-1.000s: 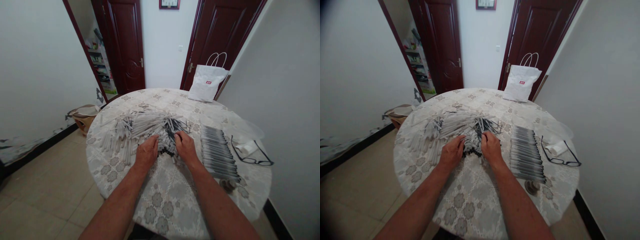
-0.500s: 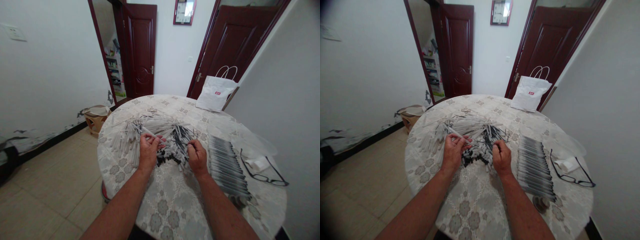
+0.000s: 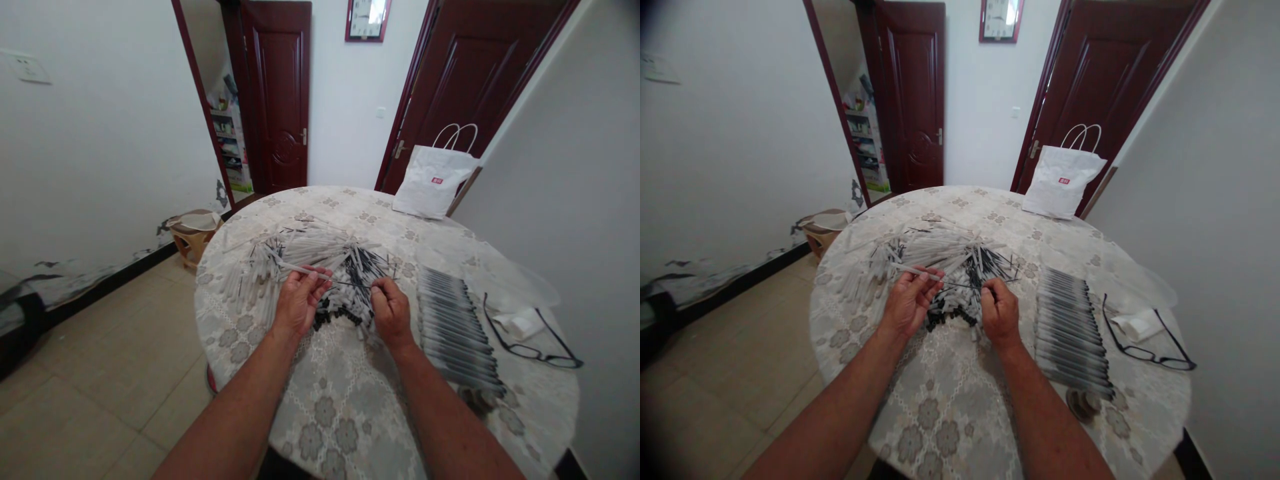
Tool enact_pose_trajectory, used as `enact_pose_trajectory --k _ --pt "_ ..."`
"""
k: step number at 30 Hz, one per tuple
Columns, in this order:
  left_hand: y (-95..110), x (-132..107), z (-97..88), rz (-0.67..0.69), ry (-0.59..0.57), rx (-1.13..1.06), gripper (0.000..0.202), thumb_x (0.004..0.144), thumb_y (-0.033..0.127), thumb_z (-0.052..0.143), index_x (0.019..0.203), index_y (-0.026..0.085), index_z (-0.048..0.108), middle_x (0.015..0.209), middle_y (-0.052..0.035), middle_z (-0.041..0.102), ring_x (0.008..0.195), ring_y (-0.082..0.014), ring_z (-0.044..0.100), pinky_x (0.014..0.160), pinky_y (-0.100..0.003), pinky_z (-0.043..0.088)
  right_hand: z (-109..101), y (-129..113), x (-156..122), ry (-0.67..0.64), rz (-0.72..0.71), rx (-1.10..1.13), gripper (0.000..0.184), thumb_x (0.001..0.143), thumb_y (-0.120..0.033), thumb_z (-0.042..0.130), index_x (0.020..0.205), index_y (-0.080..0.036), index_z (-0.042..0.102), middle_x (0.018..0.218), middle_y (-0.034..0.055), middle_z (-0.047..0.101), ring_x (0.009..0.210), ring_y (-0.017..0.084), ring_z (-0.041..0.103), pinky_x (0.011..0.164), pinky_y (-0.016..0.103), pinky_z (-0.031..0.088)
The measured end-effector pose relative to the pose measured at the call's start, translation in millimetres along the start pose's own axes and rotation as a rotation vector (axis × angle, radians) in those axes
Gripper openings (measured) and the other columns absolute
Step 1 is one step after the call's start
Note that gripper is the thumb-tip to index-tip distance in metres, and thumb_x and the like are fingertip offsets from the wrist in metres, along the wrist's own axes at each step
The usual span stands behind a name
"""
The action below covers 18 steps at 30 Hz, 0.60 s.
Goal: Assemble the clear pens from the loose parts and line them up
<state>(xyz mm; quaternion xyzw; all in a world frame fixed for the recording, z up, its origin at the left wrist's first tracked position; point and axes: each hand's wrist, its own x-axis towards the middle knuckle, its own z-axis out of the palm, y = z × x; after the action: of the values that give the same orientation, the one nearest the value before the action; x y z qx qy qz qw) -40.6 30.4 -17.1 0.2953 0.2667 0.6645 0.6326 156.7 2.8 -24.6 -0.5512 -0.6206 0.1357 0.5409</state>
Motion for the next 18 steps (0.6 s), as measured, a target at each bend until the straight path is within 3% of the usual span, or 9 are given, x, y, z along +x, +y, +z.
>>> enact_pose_trajectory --k 8,13,18 --pt "0.1 -1.5 0.5 -0.017 -0.017 -0.007 0.033 0.078 0.027 0.082 0.098 0.02 0.056 0.1 -0.0033 0.074 0.1 -0.0207 0.074 0.093 -0.04 0.059 -1.2 0.2 1.4 0.01 -0.004 -0.028 0.019 0.093 -0.034 0.048 0.083 -0.022 0.059 0.066 -0.0026 0.055 0.065 0.017 0.053 0.063 0.028 0.04" --pt "0.3 -1.1 1.3 -0.022 -0.012 0.012 0.032 0.077 0.027 0.083 0.096 0.019 0.059 0.102 -0.005 0.074 0.099 -0.0202 0.074 0.09 -0.037 0.06 1.4 -1.1 1.0 0.0 -0.056 -0.051 0.02 0.094 -0.034 0.051 0.086 -0.021 0.064 0.069 -0.0013 0.06 0.066 0.017 0.056 0.066 0.028 0.042" --pt "-2.4 -2.8 2.9 -0.081 -0.02 0.032 0.032 0.075 0.027 0.084 0.094 0.017 0.061 0.097 -0.0054 0.075 0.092 -0.0172 0.073 0.083 -0.032 0.062 5.4 -6.2 -0.7 -0.132 -0.109 -0.002 0.022 0.093 -0.036 0.058 0.093 -0.021 0.073 0.081 0.0029 0.072 0.072 0.018 0.063 0.07 0.029 0.048"
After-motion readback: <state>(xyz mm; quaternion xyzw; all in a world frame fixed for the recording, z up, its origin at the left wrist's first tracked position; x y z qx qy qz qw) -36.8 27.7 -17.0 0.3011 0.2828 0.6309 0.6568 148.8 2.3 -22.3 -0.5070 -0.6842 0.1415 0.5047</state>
